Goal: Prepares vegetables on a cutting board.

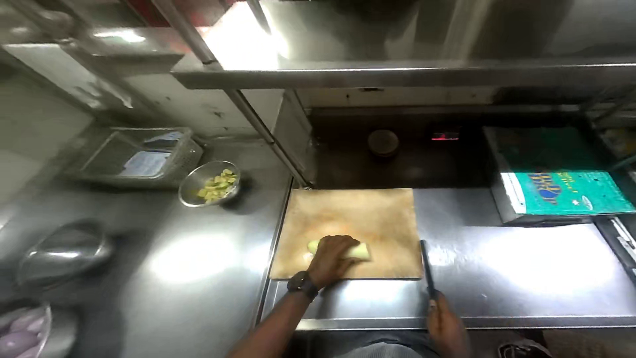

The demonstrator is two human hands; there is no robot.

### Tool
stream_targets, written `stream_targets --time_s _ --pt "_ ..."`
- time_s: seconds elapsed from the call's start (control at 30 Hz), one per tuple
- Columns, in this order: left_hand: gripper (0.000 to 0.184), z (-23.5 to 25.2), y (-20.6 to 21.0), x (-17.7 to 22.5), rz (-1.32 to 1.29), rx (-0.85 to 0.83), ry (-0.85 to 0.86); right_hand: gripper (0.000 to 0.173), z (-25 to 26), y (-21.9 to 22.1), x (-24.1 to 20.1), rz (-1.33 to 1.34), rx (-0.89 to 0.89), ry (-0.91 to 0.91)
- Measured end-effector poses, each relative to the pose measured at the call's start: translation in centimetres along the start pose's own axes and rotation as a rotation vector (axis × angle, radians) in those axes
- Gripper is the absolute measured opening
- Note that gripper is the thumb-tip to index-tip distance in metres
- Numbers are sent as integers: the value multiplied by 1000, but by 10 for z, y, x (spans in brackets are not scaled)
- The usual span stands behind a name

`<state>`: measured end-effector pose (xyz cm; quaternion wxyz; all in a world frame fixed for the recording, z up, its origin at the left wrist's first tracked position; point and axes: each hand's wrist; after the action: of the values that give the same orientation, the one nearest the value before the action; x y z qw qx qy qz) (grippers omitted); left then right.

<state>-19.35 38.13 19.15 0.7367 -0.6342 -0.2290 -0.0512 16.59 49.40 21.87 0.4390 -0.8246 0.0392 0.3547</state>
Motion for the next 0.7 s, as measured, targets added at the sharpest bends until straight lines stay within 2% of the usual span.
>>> stream_targets --time_s 0.07,0.1,0.23,0.4,0.7 --pt "42 4 3 14 -30 -36 49 42 15 8 -28 -246 -216 86" --pt "40 6 4 21 -33 -55 67 41 21 9 -39 -295 -254 104" --pt "35 8 9 34 -43 -68 69 44 25 3 -72 -334 -253 74" --pt "33 11 7 38 -27 -78 44 42 13 4 -98 -441 -375 39" --pt "35 15 5 39 -26 -89 53 44 -1 6 -110 -512 -356 58"
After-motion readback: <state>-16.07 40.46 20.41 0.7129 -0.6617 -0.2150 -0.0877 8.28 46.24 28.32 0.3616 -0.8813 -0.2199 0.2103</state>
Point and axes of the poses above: each hand's wrist, its own z-axis towards the middle knuckle, its own y-axis out of the palm, x = y × z
